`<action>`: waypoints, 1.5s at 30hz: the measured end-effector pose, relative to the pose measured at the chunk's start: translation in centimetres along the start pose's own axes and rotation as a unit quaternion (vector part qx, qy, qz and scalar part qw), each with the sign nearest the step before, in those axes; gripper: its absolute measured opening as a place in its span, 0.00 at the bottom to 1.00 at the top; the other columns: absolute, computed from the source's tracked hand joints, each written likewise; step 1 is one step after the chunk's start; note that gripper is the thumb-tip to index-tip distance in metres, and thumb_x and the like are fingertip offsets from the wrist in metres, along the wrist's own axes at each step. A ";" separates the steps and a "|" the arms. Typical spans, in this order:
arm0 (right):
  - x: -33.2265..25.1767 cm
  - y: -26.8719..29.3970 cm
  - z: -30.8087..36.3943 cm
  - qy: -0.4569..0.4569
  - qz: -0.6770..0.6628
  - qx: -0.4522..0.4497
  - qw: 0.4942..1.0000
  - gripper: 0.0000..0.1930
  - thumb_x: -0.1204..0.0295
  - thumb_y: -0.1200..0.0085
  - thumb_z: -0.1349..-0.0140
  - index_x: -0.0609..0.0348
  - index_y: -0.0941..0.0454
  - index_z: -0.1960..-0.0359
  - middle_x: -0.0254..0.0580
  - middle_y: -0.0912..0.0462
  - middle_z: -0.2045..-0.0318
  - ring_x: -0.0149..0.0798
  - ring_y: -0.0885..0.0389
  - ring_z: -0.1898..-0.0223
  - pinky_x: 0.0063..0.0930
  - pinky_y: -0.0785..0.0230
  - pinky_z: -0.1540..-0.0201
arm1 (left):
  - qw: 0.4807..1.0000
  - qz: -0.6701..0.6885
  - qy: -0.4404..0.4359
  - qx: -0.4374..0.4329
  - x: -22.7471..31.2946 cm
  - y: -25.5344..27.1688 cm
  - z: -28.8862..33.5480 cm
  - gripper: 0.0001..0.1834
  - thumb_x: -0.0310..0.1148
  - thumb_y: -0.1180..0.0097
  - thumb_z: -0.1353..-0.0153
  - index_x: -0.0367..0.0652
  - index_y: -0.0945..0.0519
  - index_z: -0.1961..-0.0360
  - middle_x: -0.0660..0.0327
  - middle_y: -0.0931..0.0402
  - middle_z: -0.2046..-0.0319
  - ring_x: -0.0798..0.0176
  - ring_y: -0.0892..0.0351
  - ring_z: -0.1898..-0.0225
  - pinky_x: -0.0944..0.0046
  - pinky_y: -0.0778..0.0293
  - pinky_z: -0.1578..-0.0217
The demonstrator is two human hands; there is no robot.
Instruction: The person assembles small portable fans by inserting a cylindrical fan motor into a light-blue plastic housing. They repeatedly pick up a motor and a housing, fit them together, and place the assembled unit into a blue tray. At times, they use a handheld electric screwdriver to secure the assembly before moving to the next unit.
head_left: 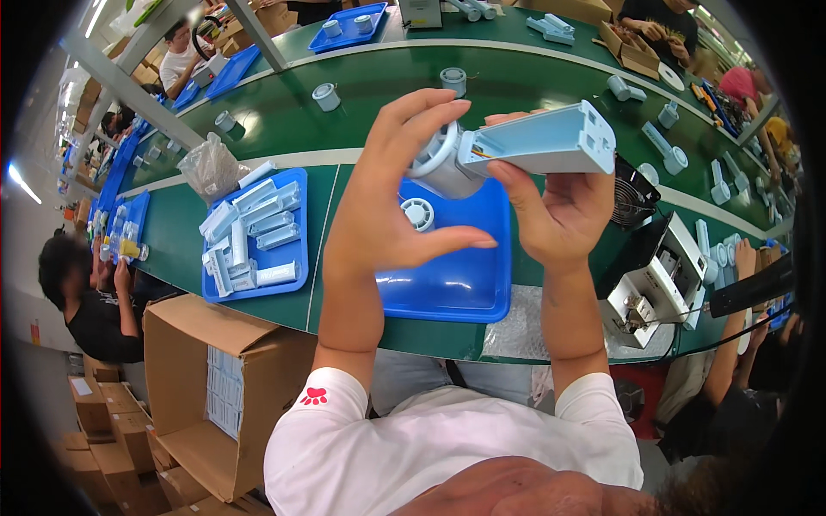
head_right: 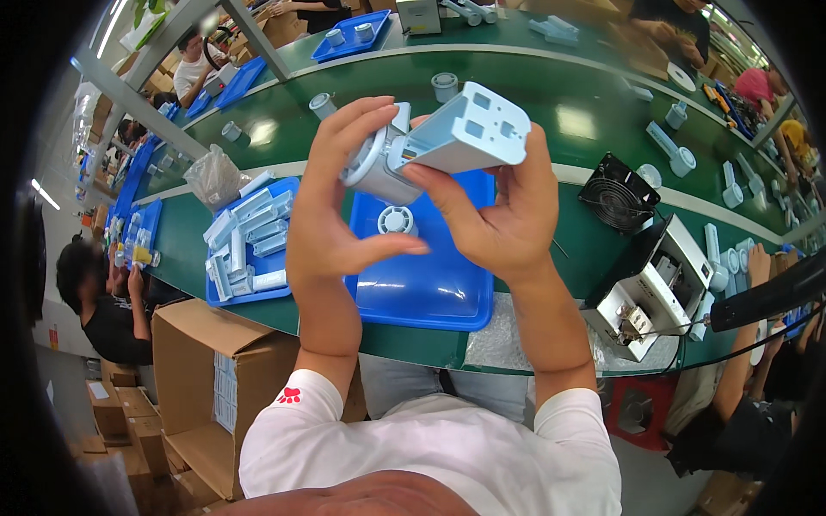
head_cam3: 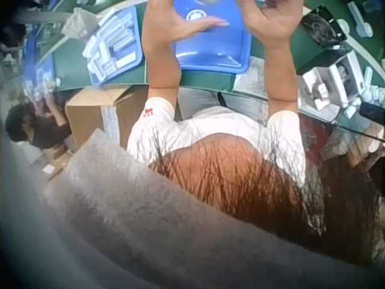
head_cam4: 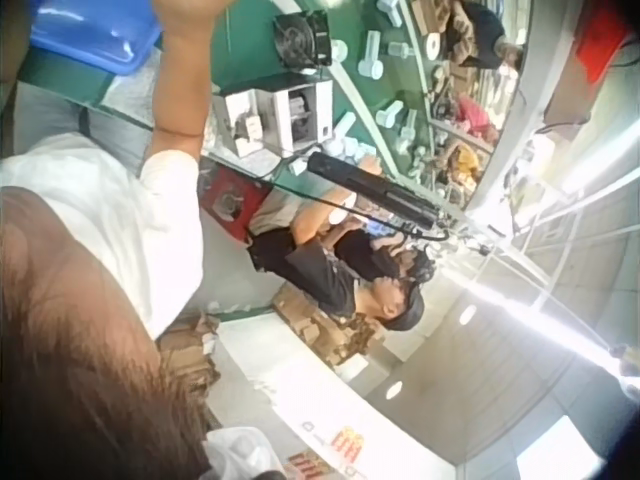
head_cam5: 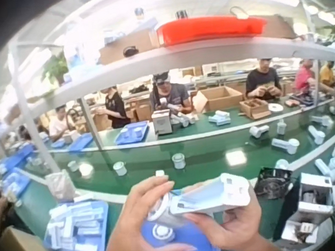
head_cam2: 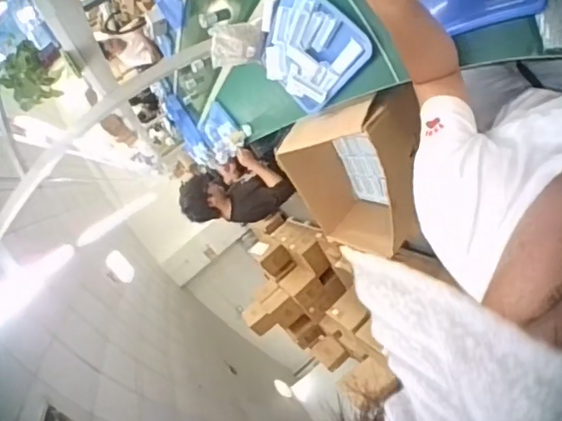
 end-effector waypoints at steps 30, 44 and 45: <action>-0.9 -2.0 1.3 0.116 0.098 0.034 0.988 0.34 0.78 0.26 0.48 0.70 0.37 0.45 0.58 0.14 0.58 0.43 0.12 0.57 0.31 0.20 0.55 | 0.971 -0.119 -0.123 0.167 -0.8 -1.5 0.2 0.26 0.31 0.34 0.56 0.37 0.17 0.52 0.52 0.15 0.54 0.49 0.17 0.52 0.58 0.24 0.49; 16.0 1.0 2.7 -0.325 0.057 -0.126 0.935 0.30 0.71 0.34 0.37 0.67 0.33 0.37 0.51 0.14 0.55 0.39 0.15 0.55 0.31 0.24 0.51 | 0.965 -0.122 0.217 0.086 -8.2 3.9 12.3 0.41 0.33 0.25 0.49 0.48 0.30 0.33 0.56 0.33 0.35 0.54 0.32 0.34 0.54 0.27 0.42; 17.7 0.7 3.3 -0.341 0.070 -0.140 0.927 0.31 0.71 0.34 0.37 0.67 0.34 0.35 0.51 0.14 0.55 0.39 0.15 0.55 0.31 0.25 0.51 | 0.951 -0.140 0.251 0.112 -8.7 5.2 14.4 0.37 0.32 0.26 0.48 0.48 0.27 0.36 0.57 0.30 0.37 0.55 0.29 0.37 0.56 0.26 0.45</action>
Point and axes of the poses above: each hand's wrist, its own z-axis away from the middle knuckle, its own y-axis out of the back of the hand, x = y × z, the point moved 6 cm from there along -z, towards the middle knuckle
